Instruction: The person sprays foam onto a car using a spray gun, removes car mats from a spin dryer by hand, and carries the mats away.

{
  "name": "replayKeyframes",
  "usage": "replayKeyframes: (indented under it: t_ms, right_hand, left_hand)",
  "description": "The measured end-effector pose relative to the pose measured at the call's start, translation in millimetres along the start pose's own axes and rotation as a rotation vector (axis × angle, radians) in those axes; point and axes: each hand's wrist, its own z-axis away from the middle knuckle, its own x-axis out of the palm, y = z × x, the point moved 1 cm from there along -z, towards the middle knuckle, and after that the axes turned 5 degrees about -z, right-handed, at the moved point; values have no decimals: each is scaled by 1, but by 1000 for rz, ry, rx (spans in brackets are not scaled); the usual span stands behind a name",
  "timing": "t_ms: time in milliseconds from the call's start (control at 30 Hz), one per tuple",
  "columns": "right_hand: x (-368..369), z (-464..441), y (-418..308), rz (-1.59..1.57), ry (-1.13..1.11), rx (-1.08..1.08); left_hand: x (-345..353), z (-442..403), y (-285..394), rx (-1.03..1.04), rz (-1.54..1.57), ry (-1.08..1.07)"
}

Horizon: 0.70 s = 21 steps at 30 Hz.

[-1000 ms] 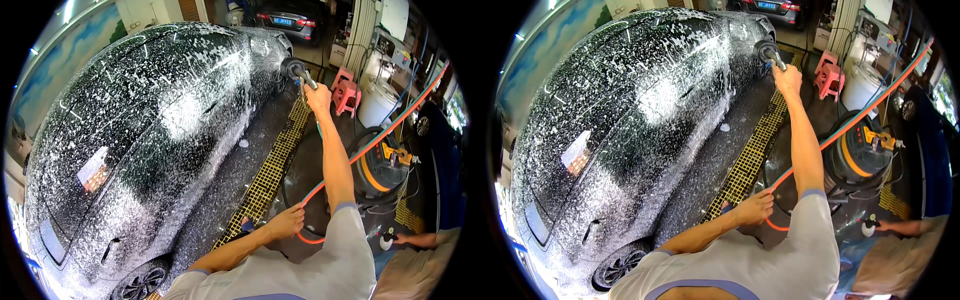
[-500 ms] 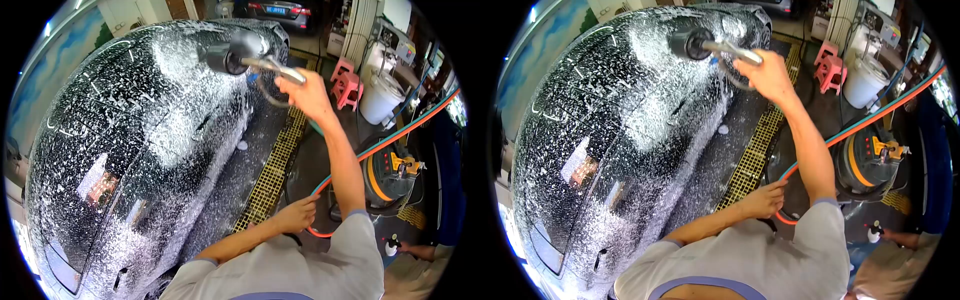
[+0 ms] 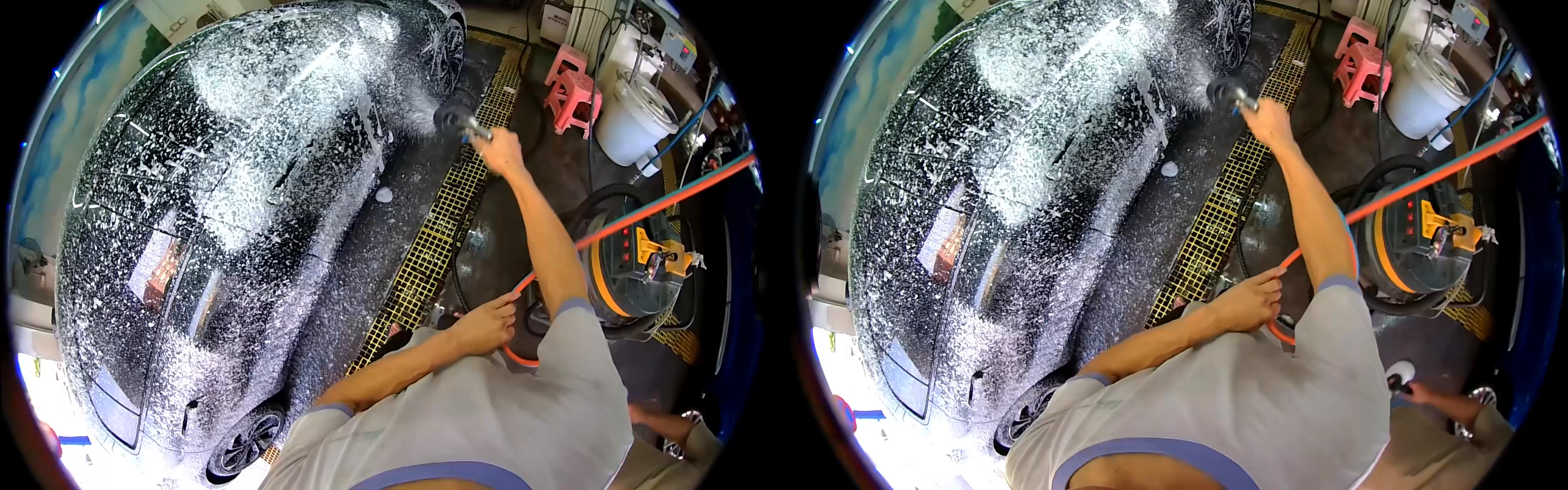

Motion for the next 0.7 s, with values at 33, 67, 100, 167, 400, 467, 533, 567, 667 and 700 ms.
replayKeyframes:
  t_ms: [33, 67, 100, 167, 400, 467, 533, 567, 667, 700]
  right_hand:
    - [1, 13, 9, -98, -64, -24]
    - [4, 25, 17, -305, -208, 101]
    - [37, 23, 51, -316, -181, 41]
    - [60, 49, 54, -306, -317, -32]
    - [42, 115, -4, -669, -569, 178]
    - [26, 104, -8, -726, -505, 188]
    - [10, 89, -6, -852, -408, 212]
    - [0, 84, -4, -914, -359, 216]
    - [-32, 91, -15, -1039, -265, 239]
    - [-40, 98, -18, -1072, -244, 244]
  left_hand:
    - [6, -5, 3, 33, 49, -21]
    - [13, -9, 5, 66, 100, -43]
    - [10, -14, 8, 103, 108, -103]
    - [31, -18, 15, 133, 110, -112]
    - [49, -24, 32, 126, 168, -60]
    - [42, -27, 36, 124, 148, -49]
    - [39, -31, 36, 154, 132, -164]
    - [37, -32, 36, 160, 125, -156]
    - [40, -27, 41, 155, 63, -99]
    - [43, -24, 42, 162, 68, -64]
